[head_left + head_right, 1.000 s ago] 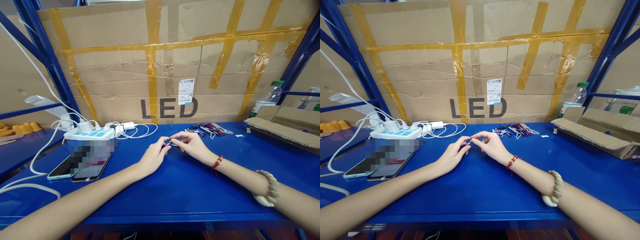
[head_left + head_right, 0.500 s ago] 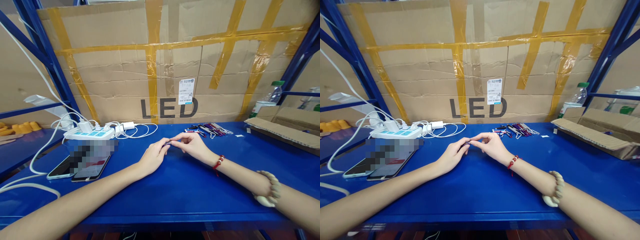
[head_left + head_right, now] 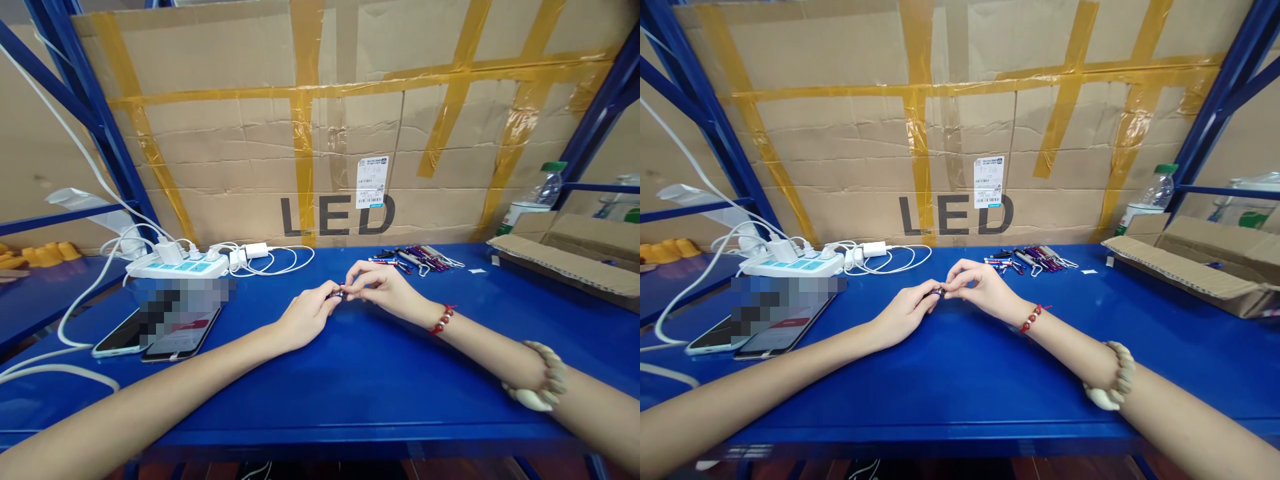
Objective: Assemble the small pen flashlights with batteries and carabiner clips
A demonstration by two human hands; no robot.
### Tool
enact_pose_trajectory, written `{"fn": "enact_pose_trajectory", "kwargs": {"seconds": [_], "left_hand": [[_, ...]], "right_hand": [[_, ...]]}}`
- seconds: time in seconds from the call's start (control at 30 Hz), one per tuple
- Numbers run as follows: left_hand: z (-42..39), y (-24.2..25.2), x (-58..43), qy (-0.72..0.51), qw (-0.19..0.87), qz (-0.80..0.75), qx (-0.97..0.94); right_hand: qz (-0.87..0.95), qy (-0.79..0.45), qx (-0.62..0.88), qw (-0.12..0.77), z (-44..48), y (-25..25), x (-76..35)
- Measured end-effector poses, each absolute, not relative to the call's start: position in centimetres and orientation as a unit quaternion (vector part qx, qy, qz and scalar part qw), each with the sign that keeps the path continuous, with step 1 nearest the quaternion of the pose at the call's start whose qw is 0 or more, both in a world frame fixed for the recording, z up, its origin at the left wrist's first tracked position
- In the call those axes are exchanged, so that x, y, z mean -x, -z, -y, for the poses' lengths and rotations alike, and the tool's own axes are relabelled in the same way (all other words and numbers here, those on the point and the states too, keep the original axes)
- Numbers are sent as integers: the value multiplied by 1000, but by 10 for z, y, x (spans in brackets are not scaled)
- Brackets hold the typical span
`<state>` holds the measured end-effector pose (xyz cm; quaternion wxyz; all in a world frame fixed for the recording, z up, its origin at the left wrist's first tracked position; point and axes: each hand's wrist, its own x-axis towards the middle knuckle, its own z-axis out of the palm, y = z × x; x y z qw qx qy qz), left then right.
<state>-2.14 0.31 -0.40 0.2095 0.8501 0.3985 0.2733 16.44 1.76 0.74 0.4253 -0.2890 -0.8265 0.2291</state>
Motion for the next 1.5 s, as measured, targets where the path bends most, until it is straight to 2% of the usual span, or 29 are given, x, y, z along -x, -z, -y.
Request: {"fn": "enact_pose_trajectory", "kwargs": {"seconds": [0.4,0.63,1.0,1.5], "left_hand": [[-1,7,24,-272,231,-347,-867],[-2,9,25,-276,223,-339,-871],[-4,10,24,-368,240,-328,-836],[-4,11,21,-418,216,-346,-812]], "right_hand": [[849,-203,243,424,-19,-3,-169],[850,-181,274,412,-15,-6,-168],[823,-157,305,453,-12,-4,-160],[762,-278,357,463,-11,-4,-154]]}}
